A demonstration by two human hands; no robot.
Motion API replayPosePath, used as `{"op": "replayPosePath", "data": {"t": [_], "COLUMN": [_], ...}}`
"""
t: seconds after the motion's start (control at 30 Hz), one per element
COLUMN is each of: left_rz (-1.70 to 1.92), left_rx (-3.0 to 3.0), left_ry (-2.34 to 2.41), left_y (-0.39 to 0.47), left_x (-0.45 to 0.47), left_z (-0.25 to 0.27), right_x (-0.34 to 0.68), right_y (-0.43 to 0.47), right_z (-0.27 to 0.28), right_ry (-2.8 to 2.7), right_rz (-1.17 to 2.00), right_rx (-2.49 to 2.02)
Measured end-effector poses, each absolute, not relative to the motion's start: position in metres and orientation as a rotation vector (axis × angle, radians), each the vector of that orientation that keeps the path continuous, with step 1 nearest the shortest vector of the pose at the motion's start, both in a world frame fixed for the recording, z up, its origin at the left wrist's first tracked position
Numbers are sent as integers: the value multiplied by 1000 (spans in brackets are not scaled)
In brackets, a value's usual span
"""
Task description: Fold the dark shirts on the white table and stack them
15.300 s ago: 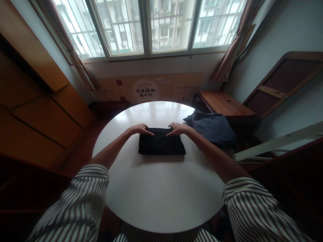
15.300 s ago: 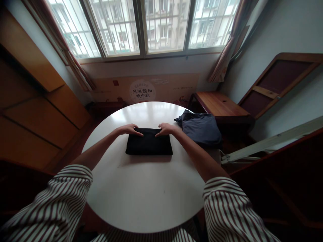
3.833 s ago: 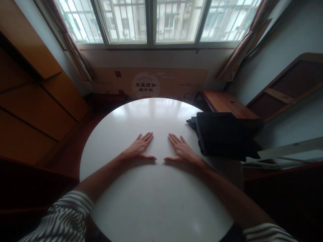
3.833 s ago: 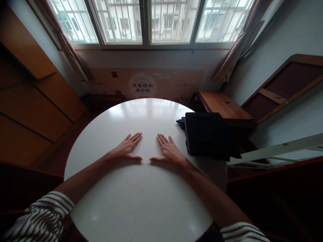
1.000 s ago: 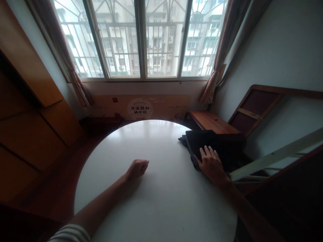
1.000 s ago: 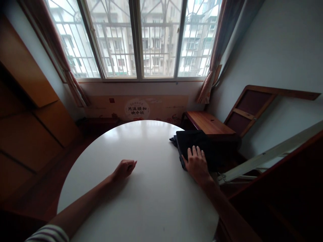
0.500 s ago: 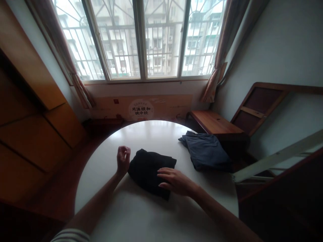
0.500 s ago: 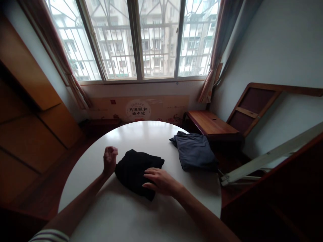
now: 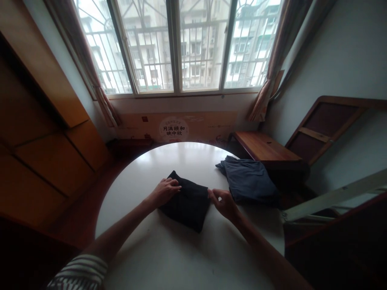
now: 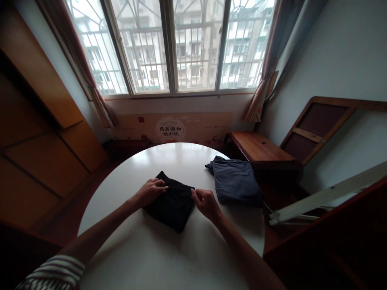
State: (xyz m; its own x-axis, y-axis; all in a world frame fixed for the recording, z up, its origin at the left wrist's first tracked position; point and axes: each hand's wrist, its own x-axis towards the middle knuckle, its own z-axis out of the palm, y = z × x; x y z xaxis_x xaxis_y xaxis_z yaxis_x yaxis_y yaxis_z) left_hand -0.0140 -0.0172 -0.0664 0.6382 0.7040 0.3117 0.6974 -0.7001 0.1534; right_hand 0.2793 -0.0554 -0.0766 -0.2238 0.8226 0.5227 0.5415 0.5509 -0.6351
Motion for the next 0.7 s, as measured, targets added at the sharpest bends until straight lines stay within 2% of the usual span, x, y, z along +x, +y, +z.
{"op": "replayPosePath", "data": {"t": [0.07, 0.13, 0.2, 0.37, 0.43, 0.5, 0.57, 0.7], "left_rz": [718, 1107, 1565, 2376, 2386, 2151, 1897, 1608], "left_rx": [2745, 2596, 2404, 2011, 2074, 2183, 2191, 2225], "left_ry": [1244, 1412, 1619, 1814, 1727, 1619, 1545, 1453], "left_y": [-10, 4, 21, 53, 57, 58, 55, 31], "left_x": [-16, -26, -43, -82, -84, -80, -71, -55], "left_z": [-56, -33, 4, 106, 116, 98, 59, -31], "right_x": [280, 280, 280, 281, 285, 291, 297, 311], "right_y": [-56, -57, -58, -55, -53, -52, -51, -54], "right_z": [-76, -76, -76, -78, -75, -69, -62, -57], "right_ry": [-1906, -1905, -1899, -1863, -1825, -1809, -1793, -1663], "right_rz": [399, 384, 366, 225, 118, -17, -228, -608], "right_rx": [-1100, -1089, -1084, -1100, -1121, -1161, -1309, -1890]}}
